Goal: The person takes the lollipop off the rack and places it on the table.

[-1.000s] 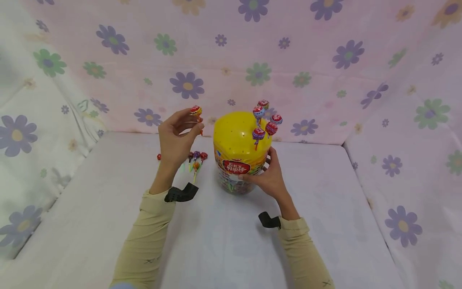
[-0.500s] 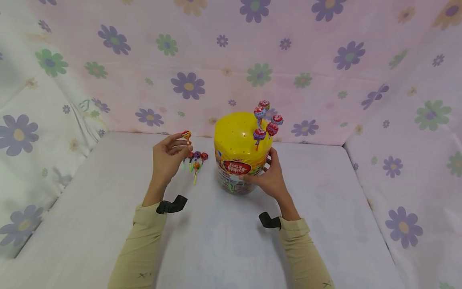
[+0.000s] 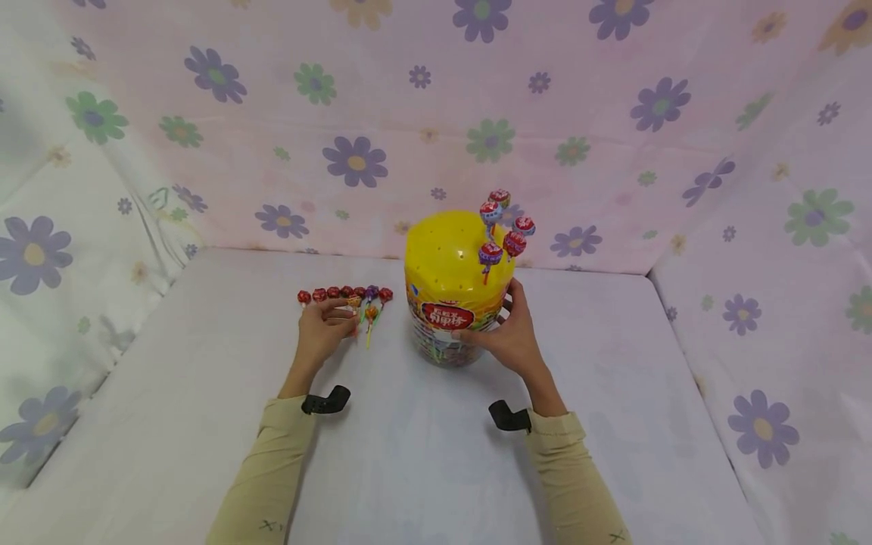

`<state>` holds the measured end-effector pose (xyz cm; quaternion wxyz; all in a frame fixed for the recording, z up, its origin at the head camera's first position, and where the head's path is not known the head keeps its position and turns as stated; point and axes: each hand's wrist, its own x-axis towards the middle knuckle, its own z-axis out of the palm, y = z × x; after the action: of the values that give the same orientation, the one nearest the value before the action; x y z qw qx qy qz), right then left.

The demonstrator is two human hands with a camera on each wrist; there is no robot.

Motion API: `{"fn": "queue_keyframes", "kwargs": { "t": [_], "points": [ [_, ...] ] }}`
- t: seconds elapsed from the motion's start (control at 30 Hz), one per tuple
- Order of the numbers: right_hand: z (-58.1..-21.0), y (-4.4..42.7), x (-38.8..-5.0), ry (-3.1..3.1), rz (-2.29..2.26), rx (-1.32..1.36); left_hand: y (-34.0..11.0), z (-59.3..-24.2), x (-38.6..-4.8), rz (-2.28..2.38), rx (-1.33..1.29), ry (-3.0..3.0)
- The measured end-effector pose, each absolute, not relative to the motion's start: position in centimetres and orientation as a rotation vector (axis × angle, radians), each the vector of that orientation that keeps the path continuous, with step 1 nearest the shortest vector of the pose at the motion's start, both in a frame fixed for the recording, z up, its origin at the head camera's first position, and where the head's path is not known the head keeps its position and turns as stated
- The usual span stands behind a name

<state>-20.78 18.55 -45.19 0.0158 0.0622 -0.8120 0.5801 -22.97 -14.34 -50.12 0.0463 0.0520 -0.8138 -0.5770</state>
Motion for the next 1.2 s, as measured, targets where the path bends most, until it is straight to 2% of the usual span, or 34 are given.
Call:
{"fn": "queue_keyframes", "kwargs": {
  "t": [0.4,0.57,0.8,0.97,1.2],
  "points": [
    [-42.0,17.6,-18.9,-2.531,1.806,0.233,-14.5,-51.8,-23.0,-1.685,0.174,-2.558],
    [-42.1,17.6,-19.0,-2.535,1.813,0.218,-14.2,-51.9,-23.0,-1.616,0.167,-2.573],
    [-45.0,18.5,-20.6,-2.525,1.819,0.192,-14.0,-51.6,-23.0,-1.538,0.161,-2.598],
    [-45.5,18.7,-20.8,-2.507,1.804,0.216,-14.0,-49.8,-23.0,-1.511,0.102,-2.56],
    [-45.5,18.7,-20.8,-2.51,1.788,0.218,-12.7,-44.7,-22.2,-1.476,-0.111,-2.405]
  ]
}}
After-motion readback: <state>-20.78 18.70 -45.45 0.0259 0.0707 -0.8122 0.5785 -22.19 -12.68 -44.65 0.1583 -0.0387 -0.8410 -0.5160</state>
